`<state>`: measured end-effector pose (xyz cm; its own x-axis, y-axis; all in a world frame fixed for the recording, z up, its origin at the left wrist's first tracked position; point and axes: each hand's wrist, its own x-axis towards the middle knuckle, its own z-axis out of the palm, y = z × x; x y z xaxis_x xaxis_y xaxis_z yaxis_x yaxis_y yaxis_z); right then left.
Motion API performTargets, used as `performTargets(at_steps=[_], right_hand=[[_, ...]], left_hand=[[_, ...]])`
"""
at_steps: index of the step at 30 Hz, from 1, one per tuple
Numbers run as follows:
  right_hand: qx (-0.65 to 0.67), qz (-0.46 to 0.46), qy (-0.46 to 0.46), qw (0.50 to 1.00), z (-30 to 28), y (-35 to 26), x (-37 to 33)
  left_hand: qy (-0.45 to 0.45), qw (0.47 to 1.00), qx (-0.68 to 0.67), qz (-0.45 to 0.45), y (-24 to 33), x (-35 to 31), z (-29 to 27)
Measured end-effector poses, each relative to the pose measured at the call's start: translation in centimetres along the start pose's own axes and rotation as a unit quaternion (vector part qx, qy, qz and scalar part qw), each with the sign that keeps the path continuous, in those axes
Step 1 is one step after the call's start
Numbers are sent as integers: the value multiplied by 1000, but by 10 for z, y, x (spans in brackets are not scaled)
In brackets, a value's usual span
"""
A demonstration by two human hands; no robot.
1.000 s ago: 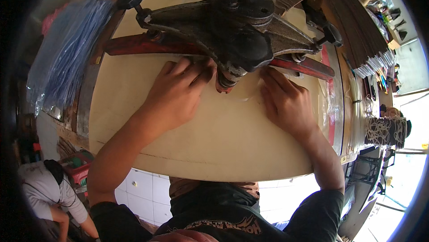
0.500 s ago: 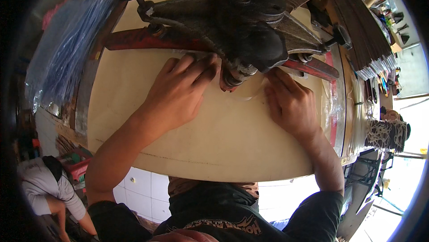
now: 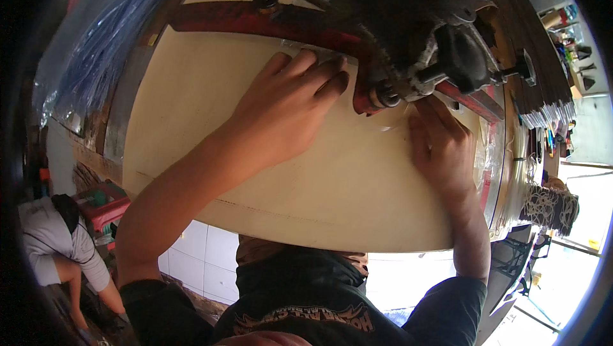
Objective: The person places a small white component into a clear plastic bag, aligns the opening of the bag under a manual heat-sealing machine, and presses the handle down to seal the bag.
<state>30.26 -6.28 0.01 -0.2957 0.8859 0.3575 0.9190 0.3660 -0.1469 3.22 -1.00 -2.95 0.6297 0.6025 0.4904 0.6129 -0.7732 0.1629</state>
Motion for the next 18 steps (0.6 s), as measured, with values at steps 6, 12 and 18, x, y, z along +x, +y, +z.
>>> performTargets(at_steps=[6, 12, 18], right_hand=[[-3, -26, 17, 1000, 2, 4, 1], [1, -12, 0, 1000, 1, 4, -1], [2, -17, 7, 1000, 1, 2, 1]], left_hand=[[12, 1000, 27, 4, 0, 0, 2], [30, 999, 27, 2, 0, -1, 6], [24, 999, 26, 1, 1, 0, 4]])
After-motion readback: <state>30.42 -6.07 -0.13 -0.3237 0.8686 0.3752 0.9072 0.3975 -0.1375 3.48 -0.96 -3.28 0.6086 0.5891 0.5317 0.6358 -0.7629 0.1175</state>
